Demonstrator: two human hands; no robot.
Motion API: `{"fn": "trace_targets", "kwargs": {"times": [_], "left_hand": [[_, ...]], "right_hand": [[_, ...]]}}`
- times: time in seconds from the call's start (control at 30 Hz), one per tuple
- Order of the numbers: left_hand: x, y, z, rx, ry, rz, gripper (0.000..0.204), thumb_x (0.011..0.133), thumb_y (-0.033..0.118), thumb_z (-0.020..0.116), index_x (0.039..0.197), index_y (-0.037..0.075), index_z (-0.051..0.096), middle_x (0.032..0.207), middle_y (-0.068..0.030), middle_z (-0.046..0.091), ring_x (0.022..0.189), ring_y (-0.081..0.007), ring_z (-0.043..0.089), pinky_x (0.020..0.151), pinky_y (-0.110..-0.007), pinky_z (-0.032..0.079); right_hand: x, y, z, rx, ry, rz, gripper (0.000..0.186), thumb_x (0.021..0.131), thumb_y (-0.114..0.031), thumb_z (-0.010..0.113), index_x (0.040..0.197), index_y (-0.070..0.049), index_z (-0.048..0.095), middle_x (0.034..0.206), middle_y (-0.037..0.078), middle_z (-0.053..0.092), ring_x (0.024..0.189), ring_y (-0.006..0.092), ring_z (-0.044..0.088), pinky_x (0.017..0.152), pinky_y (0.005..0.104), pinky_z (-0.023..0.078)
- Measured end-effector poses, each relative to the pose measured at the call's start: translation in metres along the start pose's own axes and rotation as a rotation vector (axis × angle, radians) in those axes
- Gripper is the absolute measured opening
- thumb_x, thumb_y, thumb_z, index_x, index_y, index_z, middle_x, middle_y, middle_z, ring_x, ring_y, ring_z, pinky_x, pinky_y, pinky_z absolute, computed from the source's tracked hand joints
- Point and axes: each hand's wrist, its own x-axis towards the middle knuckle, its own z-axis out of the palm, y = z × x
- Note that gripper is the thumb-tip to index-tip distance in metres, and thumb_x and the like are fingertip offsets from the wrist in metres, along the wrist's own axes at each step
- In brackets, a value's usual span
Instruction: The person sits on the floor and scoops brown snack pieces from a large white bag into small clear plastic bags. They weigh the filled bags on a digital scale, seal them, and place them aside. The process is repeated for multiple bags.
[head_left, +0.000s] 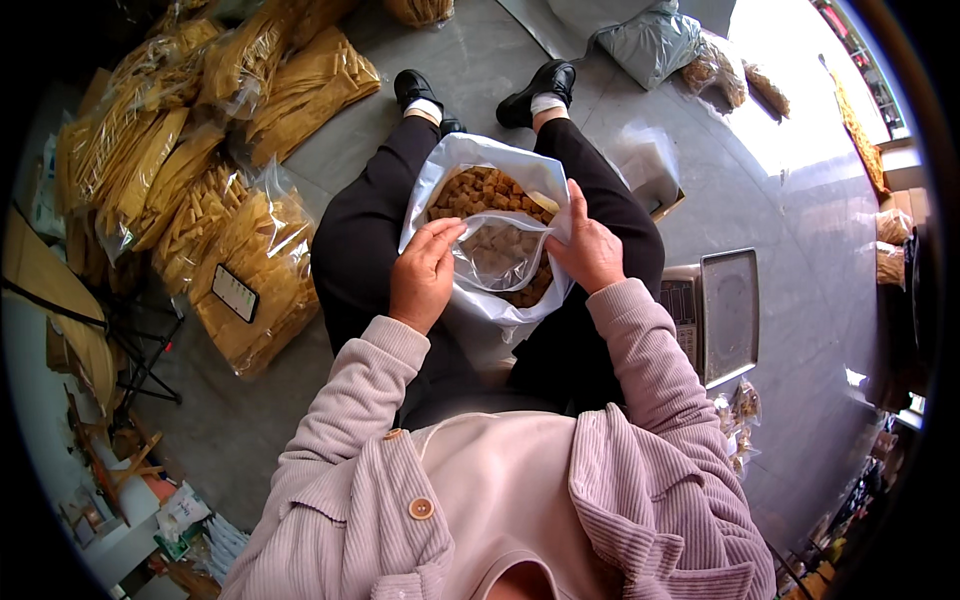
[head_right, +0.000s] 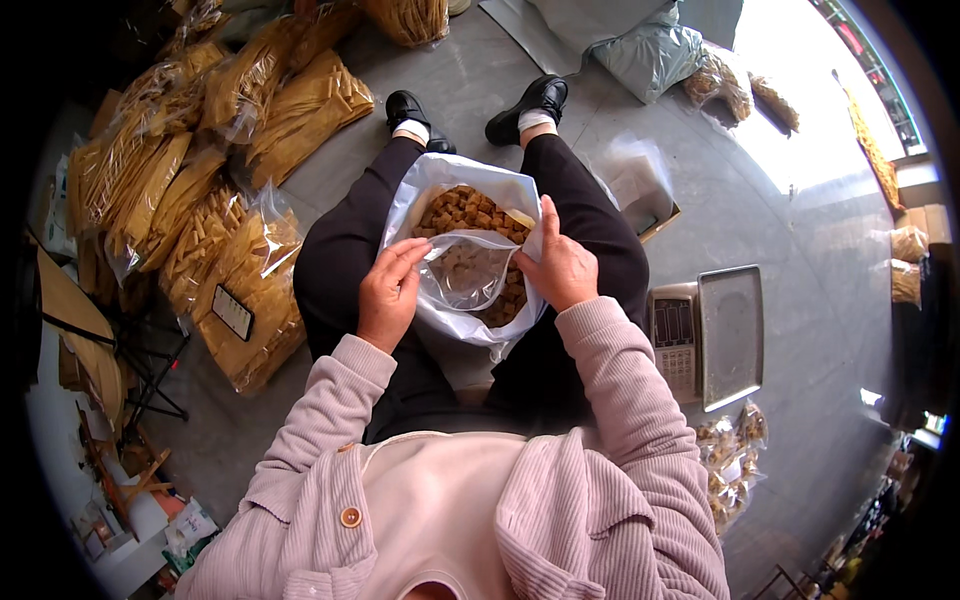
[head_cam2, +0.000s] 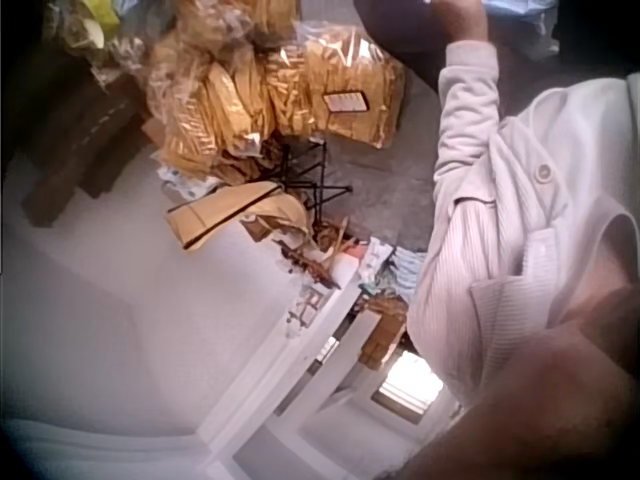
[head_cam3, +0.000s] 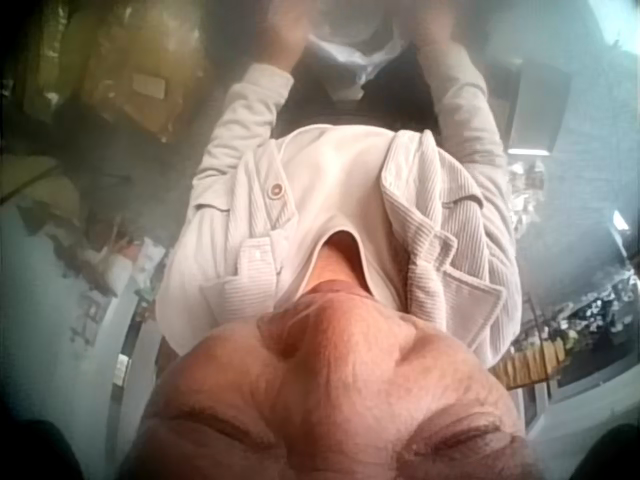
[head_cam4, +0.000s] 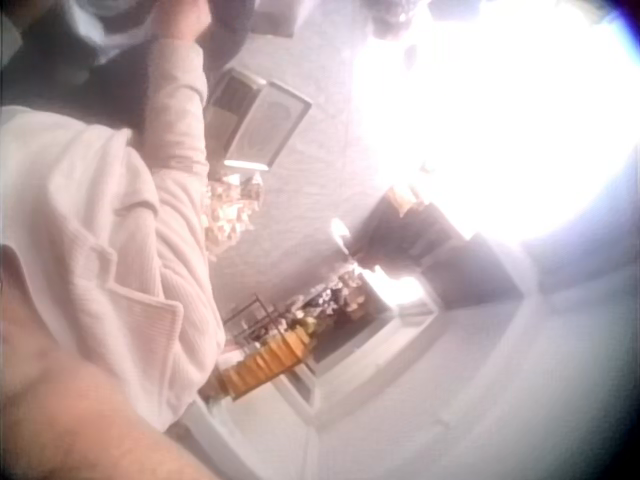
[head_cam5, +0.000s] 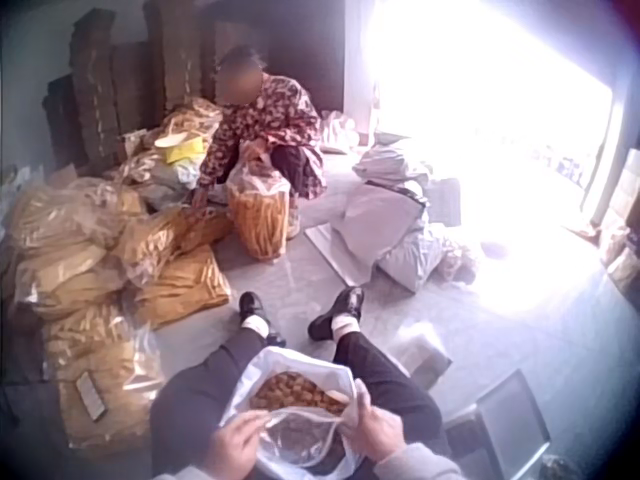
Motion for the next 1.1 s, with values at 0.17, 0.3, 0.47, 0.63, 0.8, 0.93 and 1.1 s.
{"fn": "trace_targets", "kwargs": {"times": [0.17, 0.3, 0.47, 0.63, 0.8, 0.93, 1.1], "left_hand": [[0.007, -0.001, -0.012, 0.087, 0.054, 0.032, 0.032, 0.084, -0.006, 0.056, 0.113, 0.003, 0.066, 0.116, -0.0098, 0.065, 0.105, -0.0284, 0.063, 0.09, -0.034, 0.051], [0.01, -0.004, -0.03, 0.153, 0.043, -0.021, 0.034, 0.085, -0.005, 0.055, 0.117, 0.003, 0.065, 0.119, -0.0096, 0.063, 0.109, -0.028, 0.061, 0.094, -0.035, 0.048], [0.016, 0.002, -0.032, 0.216, 0.023, -0.013, 0.037, 0.085, -0.003, 0.059, 0.121, 0.004, 0.063, 0.124, -0.0094, 0.06, 0.108, -0.0268, 0.061, 0.085, -0.032, 0.052], [0.016, 0.013, -0.023, 0.22, -0.069, 0.013, 0.05, 0.081, -0.004, 0.06, 0.13, 0.007, 0.056, 0.131, -0.0099, 0.054, 0.115, -0.0265, 0.057, 0.08, -0.03, 0.054], [0.001, 0.015, -0.013, 0.21, -0.192, 0.019, 0.058, 0.078, -0.008, 0.057, 0.133, 0.01, 0.053, 0.133, -0.0093, 0.051, 0.12, -0.0287, 0.053, 0.09, -0.035, 0.05], [-0.011, -0.005, 0.006, 0.11, -0.34, -0.059, 0.054, 0.08, -0.007, 0.055, 0.131, 0.009, 0.056, 0.129, -0.0094, 0.054, 0.111, -0.0255, 0.058, 0.088, -0.032, 0.051], [-0.021, -0.025, 0.026, -0.064, -0.418, -0.319, 0.05, 0.08, -0.006, 0.055, 0.128, 0.006, 0.057, 0.128, -0.0119, 0.055, 0.103, -0.023, 0.061, 0.086, -0.032, 0.052]], "right_hand": [[-0.001, -0.001, -0.005, -0.007, 0.089, -0.002, 0.08, 0.077, -0.01, 0.057, 0.15, -0.018, 0.025, 0.08, 0.019, 0.068, 0.071, 0.0359, 0.068, 0.063, 0.0433, 0.054], [-0.024, -0.003, -0.023, -0.051, 0.201, -0.005, 0.07, 0.077, -0.008, 0.058, 0.144, -0.016, 0.038, 0.085, 0.014, 0.065, 0.075, 0.0309, 0.065, 0.064, 0.0399, 0.053], [-0.036, -0.041, -0.035, 0.081, 0.356, -0.466, 0.029, 0.078, -0.018, 0.069, 0.104, -0.007, 0.063, 0.091, 0.01, 0.06, 0.084, 0.0279, 0.061, 0.072, 0.0391, 0.048], [-0.059, -0.062, 0.027, -0.036, -0.4, -0.554, 0.033, 0.079, -0.033, 0.069, 0.099, -0.007, 0.063, 0.087, 0.013, 0.067, 0.086, 0.0322, 0.066, 0.078, 0.0432, 0.048], [-0.07, -0.083, 0.037, -0.021, -0.477, -0.606, 0.012, 0.075, -0.011, 0.061, 0.085, -0.005, 0.066, 0.077, 0.016, 0.068, 0.077, 0.0349, 0.069, 0.067, 0.0458, 0.054], [-0.093, -0.085, 0.036, 0.018, -0.541, -0.658, 0.012, 0.074, -0.01, 0.061, 0.084, -0.005, 0.066, 0.076, 0.016, 0.068, 0.075, 0.0352, 0.068, 0.066, 0.0446, 0.054], [-0.078, -0.084, -0.014, 0.412, -0.355, -0.615, 0.01, 0.083, -0.012, 0.059, 0.087, -0.004, 0.063, 0.077, 0.015, 0.067, 0.073, 0.0353, 0.067, 0.067, 0.042, 0.054]]}}
